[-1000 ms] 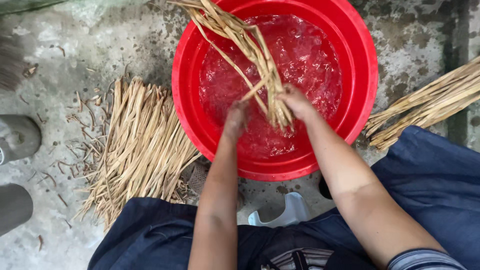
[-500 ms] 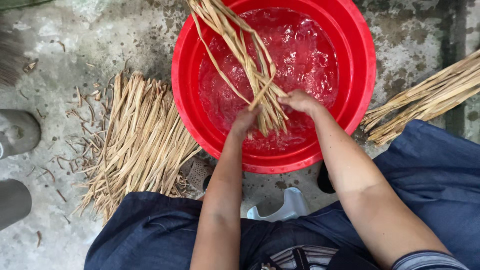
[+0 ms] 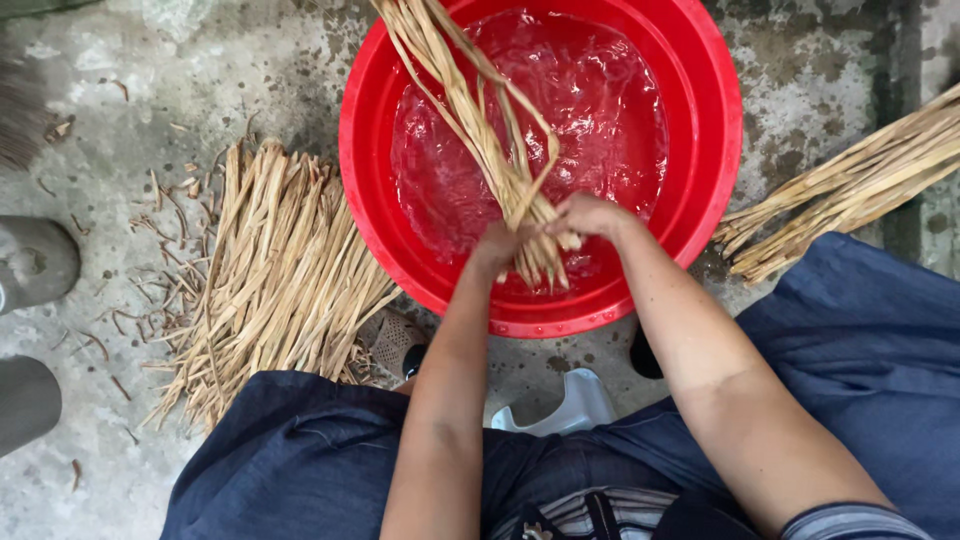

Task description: The person repeatedly picks up bundles of thin dried sticks from the floor, submerges them in a red basin of water, and agitates them by hand. After each bundle is soaked, it is placed on the floor beside the basin. The process continues with multiple bundles.

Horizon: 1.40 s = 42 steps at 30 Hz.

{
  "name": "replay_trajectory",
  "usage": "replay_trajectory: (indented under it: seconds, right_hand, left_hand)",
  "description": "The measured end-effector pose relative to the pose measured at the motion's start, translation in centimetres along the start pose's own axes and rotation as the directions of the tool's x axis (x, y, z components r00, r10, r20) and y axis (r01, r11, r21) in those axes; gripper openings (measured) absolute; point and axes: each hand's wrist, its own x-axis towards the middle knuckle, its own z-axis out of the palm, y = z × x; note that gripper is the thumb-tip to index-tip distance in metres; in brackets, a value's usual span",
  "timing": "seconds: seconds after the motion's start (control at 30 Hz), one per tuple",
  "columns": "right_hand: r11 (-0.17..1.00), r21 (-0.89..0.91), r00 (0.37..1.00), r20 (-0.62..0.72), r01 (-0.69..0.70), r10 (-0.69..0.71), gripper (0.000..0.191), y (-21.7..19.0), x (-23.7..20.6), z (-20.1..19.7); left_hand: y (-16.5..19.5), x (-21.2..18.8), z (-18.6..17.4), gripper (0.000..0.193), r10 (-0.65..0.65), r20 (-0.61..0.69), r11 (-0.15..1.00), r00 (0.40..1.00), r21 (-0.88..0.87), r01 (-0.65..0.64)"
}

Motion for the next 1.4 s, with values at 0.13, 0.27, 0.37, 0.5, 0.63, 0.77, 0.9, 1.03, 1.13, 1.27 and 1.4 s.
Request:
replay_trajectory:
  seconds: [0.13, 0.27, 0.37, 0.5, 0.63, 0.77, 0.9, 1.03, 1.13, 1.27, 1.4]
  right_hand:
    - [0.975, -0.219, 0.996, 0.093, 0.032, -0.012, 0.018, 1.0, 1.2, 1.7]
    - [0.979, -0.193, 0.952, 0.284, -0.061, 0.115, 0.013, 2.4, 1.6, 2.4]
    - [0.996, 0.086, 0.901, 0.432, -0.007, -0.031, 0.018, 2.2, 1.4, 2.7]
    - [0.874, 0.487, 0.963, 0.237, -0.001, -0.131, 0.039, 1.3, 1.3, 2.9]
    - [0.976, 0.215, 0.952, 0.292, 0.023, -0.087, 0.05, 1.1, 1.0, 1.9]
    - [0.876, 0.482, 0.944, -0.293, 0.01, 0.15, 0.05, -0.7, -0.6, 0.2]
    - [0.75, 0.639, 0.95, -0.31, 0.173, 0.046, 0.061, -5.8, -2.2, 1.5]
    - [0.831, 0.522, 0.927, -0.376, 0.193, 0.021, 0.033, -7.6, -1.7, 3.2]
    - [0.695, 0.714, 0.94, -0.288, 0.084, 0.182, 0.015, -5.3, 0.2, 1.0]
    - [0.52, 0.805, 0.895, -0.419, 0.287, 0.154, 0.027, -3.8, 2.5, -6.2]
    - [0.035, 0.797, 0.789, -0.602, 0.603, 0.126, 0.05, -4.3, 0.5, -13.1]
  left_hand:
    - [-0.5, 0.3, 0.9, 0.046, 0.021, 0.093, 0.998, 0.995, -0.054, -0.016]
    - [-0.3, -0.9, 0.5, 0.043, -0.109, 0.265, 0.994, 0.958, 0.051, 0.099]
    - [0.6, -2.3, 0.2, 0.036, 0.062, 0.473, 0.96, 0.879, -0.268, 0.076]
    - [1.3, -2.9, 0.7, 0.036, 0.11, 0.287, 0.897, 0.952, -0.441, 0.029]
    - [0.4, -1.5, 0.5, 0.032, -0.063, 0.09, 0.974, 0.994, -0.21, 0.081]
    - [-0.2, -0.3, -0.3, 0.012, -0.089, -0.151, 0.971, 0.985, -0.232, 0.052]
    - [0.7, -1.1, 0.9, 0.024, -0.012, -0.06, 1.0, 0.998, 0.011, 0.013]
    - [3.0, -5.9, 3.7, 0.031, 0.157, 0.017, 0.846, 0.988, 0.514, -0.143]
    - [4.7, -11.5, 4.3, 0.038, 0.274, 0.049, 0.644, 0.96, 0.732, -0.221]
    - [6.4, -18.1, 1.9, 0.046, 0.385, 0.136, 0.559, 0.913, 0.753, -0.348]
    - [7.8, -20.9, -4.8, 0.032, 0.825, 0.075, 0.503, 0.561, 0.355, -0.788]
